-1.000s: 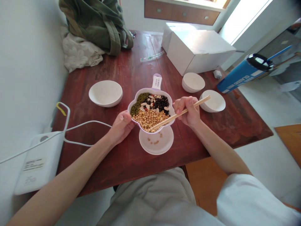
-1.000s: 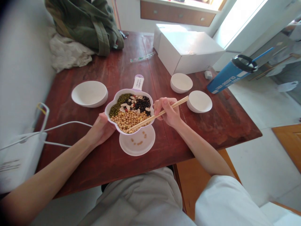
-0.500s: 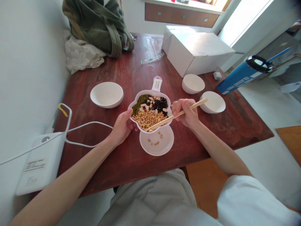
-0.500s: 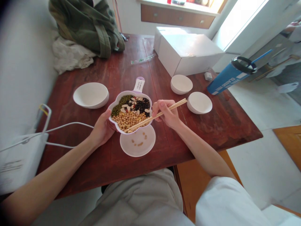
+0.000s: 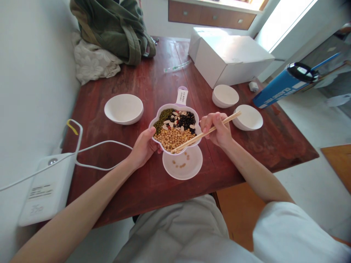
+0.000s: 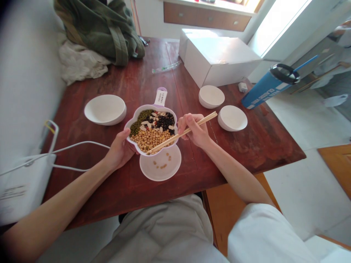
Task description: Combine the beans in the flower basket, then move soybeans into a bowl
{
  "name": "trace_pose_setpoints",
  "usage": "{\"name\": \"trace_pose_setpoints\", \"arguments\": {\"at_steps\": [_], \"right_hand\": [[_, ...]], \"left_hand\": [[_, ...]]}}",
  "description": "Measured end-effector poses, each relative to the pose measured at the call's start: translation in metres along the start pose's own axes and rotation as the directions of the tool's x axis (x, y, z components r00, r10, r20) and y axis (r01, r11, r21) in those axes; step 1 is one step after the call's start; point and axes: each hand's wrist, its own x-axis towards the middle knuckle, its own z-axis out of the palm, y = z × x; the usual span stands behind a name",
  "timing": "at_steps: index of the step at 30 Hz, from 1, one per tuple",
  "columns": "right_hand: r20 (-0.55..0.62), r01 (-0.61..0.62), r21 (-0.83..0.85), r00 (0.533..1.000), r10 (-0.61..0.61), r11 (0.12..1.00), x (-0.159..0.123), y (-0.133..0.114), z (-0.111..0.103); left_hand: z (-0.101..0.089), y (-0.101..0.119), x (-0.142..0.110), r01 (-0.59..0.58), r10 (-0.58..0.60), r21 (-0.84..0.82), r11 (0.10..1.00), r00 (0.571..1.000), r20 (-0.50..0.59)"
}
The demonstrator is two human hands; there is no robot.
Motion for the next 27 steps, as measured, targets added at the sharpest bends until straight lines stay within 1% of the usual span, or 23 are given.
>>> {"name": "trace_pose_setpoints", "arguments": {"at_steps": [4,8,14,21,27], "right_hand": [[-0.008,-0.033,0.012,0.999,0.033,0.999,0.0019,-0.0009,0.0017],[-0.015,-0.036,0.027,0.999,0.037,0.999,0.0030,-0.0003,0.0017],[-0.032,-0.086,0.022,0.996,0.086,0.996,0.0030,0.0013,-0.0004],[-0.076,-0.065,0.017,0.995,0.066,0.998,0.0053,0.0009,-0.0020],[-0.111,0.003,-0.007,0.994,-0.003,1.000,0.0068,0.0008,-0.0044]], "left_hand": [[0.0021,0.0004,-0.0002,-0.053,0.054,0.060,0.997,0.999,-0.006],[0.0042,0.0010,-0.0009,-0.066,0.067,0.078,0.995,0.998,-0.009],[0.0056,0.0019,-0.0012,-0.070,0.070,0.091,0.993,0.998,-0.004],[0.0035,-0.0004,-0.0020,-0.053,0.054,0.074,0.996,0.998,-0.013],[0.0027,-0.0021,-0.0032,-0.054,0.054,0.077,0.996,0.998,-0.010]]}}
